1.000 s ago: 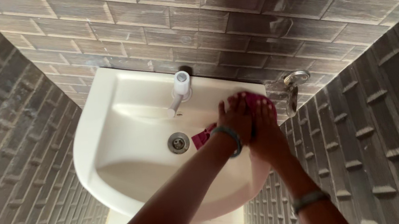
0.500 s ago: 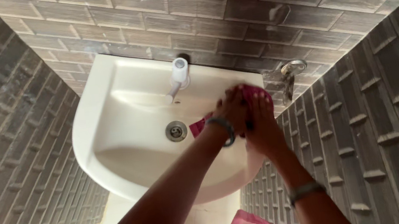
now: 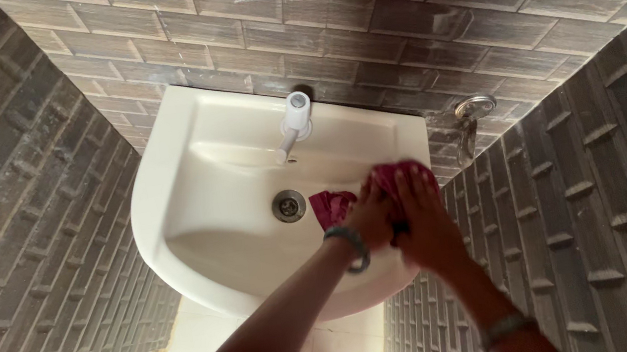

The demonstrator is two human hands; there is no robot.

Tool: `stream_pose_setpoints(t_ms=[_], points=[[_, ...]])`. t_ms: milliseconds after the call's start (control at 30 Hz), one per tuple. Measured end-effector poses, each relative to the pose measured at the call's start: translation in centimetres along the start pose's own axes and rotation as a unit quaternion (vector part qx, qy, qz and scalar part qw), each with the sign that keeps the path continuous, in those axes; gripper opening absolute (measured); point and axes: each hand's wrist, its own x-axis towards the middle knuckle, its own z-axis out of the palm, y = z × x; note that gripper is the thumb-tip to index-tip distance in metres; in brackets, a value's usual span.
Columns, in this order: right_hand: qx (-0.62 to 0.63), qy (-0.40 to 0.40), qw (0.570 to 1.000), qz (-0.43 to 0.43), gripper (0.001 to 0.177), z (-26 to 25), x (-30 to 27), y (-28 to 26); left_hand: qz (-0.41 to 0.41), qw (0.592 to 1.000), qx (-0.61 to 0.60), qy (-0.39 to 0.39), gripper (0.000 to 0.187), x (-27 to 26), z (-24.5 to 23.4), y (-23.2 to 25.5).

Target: The person washes a pink garment by hand in a white bathroom sink. They repeatedly submerge, scrub, and wring the fabric, then wipe the sink basin and faucet with the wet cloth before wringing it out again.

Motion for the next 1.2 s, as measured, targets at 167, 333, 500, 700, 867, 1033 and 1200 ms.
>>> stream_pose_setpoints(t_ms=[167, 333, 500, 700, 867, 1033, 1200], points=[[0.042, 0.013, 0.996, -0.071, 0.102, -1.4, 1.7, 1.4, -0.110, 0.992, -0.066, -0.008, 0.058, 2.3, 1.5, -2.3], [-0.001, 0.111, 0.990, -0.091, 0.083, 0.4, -1.9, -0.2, 0.052, 0.998, -0.039, 0.023, 0.040, 0.3, 3.5, -3.9], [-0.015, 0.160, 0.985, -0.057, 0.069, 3.1, -8.5, -5.8, -0.038, 0.987, -0.091, -0.130, 0.037, -6.7, 2.0, -3.6], [0.071, 0.192, 0.979, -0.016, 0.027, 5.5, -10.9, -15.7, -0.031, 0.953, 0.150, -0.263, 0.038, -12.9, -7.6, -2.2], [0.105, 0.071, 0.991, -0.034, 0.029, 8.2, -9.1, -24.2, -0.082, 0.868, 0.326, -0.365, 0.039, -18.2, -16.6, -3.8], [0.018, 0.142, 0.982, -0.121, 0.066, 7.8, -7.7, -26.1, -0.123, 0.902, 0.273, -0.311, 0.035, -19.5, -18.6, -4.5], [0.030, -0.096, 0.989, -0.107, 0.043, 2.8, -7.6, -21.0, -0.096, 0.964, 0.176, -0.174, 0.041, -20.3, -14.4, -2.8]])
